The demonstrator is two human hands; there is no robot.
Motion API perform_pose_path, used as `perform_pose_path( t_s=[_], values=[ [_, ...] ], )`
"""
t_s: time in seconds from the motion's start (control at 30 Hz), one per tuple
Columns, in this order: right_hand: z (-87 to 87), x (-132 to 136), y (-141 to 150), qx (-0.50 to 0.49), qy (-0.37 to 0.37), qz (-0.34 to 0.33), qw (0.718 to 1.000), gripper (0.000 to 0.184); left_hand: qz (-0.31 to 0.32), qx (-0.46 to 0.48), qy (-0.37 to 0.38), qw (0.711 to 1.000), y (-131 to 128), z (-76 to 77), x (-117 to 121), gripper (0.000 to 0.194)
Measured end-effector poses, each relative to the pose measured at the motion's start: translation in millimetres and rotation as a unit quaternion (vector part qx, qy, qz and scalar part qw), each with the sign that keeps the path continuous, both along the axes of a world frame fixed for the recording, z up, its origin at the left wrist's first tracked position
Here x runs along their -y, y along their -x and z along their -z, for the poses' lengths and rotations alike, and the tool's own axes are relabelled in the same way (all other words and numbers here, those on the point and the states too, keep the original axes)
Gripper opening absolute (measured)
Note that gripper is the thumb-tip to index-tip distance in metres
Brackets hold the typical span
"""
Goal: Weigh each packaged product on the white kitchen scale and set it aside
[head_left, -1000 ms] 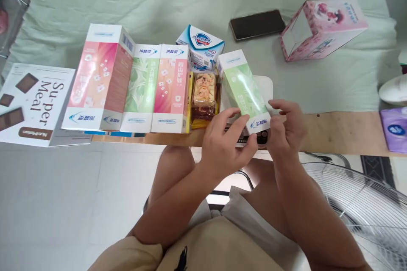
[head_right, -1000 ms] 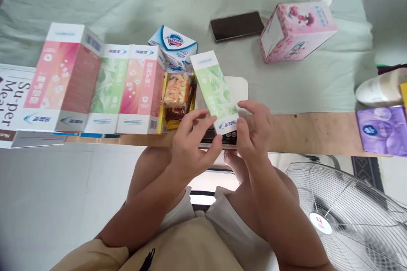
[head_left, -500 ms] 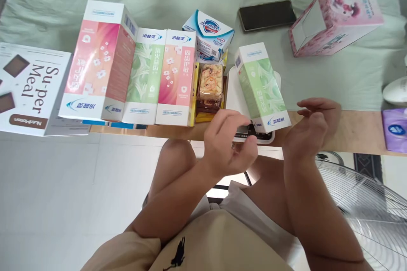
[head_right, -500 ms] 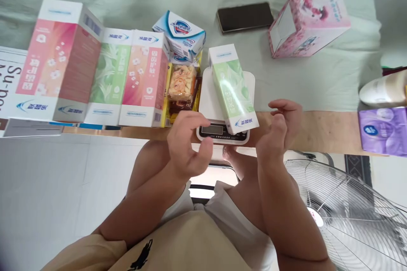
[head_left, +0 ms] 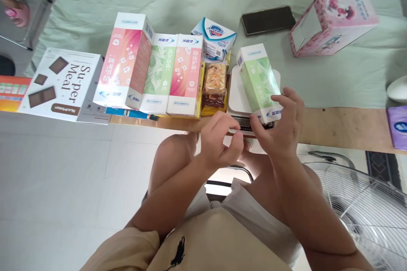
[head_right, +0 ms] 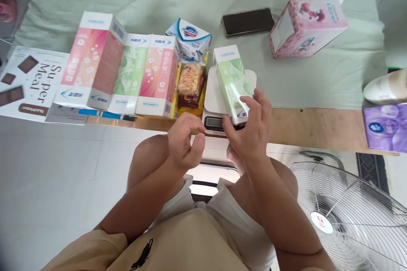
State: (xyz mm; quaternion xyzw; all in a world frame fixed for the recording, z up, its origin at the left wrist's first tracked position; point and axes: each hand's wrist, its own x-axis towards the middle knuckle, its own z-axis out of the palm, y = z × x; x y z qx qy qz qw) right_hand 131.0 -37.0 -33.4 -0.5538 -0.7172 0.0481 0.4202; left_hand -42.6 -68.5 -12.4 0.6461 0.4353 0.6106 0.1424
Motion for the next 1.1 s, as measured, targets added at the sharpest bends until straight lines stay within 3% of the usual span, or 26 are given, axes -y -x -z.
perform_pose_path(
  t_s=[0.13,0.3,0.4,0.47,0.53,0.63,0.7,0.77,0.8,0.87,1.0,1.1],
  values=[
    [0.4,-3,-3,-0.037,0.050,0.020,0.998,0.055,0.014,-0.038,0.006,0.999,3,3.7,1,0.018],
    [-5.0,-4,-4,-0.059,0.050,0.016,0.997,0.048,0.017,-0.021,0.018,0.999,-1,2.1,-1,0.021],
    [-7.1,-6,-4,-0.125,0.030,0.041,0.991,0.043,0.024,-0.014,0.021,0.999,-7,3.1,-4,0.021],
    [-5.1,-10,-7,-0.177,-0.023,0.047,0.983,0.039,0.013,-0.017,0.005,1.000,-8,0.5,-6,0.020],
    [-3.3,-14,-9,-0.200,-0.114,0.035,0.973,0.037,-0.017,-0.013,-0.042,0.999,-3,-10.0,-8,0.019],
    [-11.6,-11,-1,-0.196,-0.235,0.011,0.952,0.042,-0.104,0.028,-0.148,0.983,25,-42.0,-8,0.019],
    [-28.1,-2,19,-0.187,-0.252,0.004,0.950,0.038,-0.190,0.071,-0.186,0.961,58,-64.2,-8,0.023],
    [-49.5,9,49,-0.171,-0.213,-0.004,0.962,0.029,-0.269,0.120,-0.174,0.940,96,-75.1,-11,0.028],
    [-59.8,14,65,-0.156,-0.179,-0.023,0.971,0.024,-0.319,0.150,-0.223,0.909,116,-74.2,-13,0.030],
    [-75.1,19,96,-0.150,-0.143,-0.058,0.977,0.020,-0.325,0.170,-0.274,0.889,150,-60.2,-20,0.036],
    [-77.5,12,138,-0.120,-0.103,-0.090,0.983,0.019,-0.298,0.150,-0.193,0.923,189,-14.0,-29,0.043],
    [-67.0,6,153,-0.073,-0.091,-0.053,0.992,0.017,-0.250,0.156,-0.081,0.952,196,5.3,-26,0.041]
  ],
)
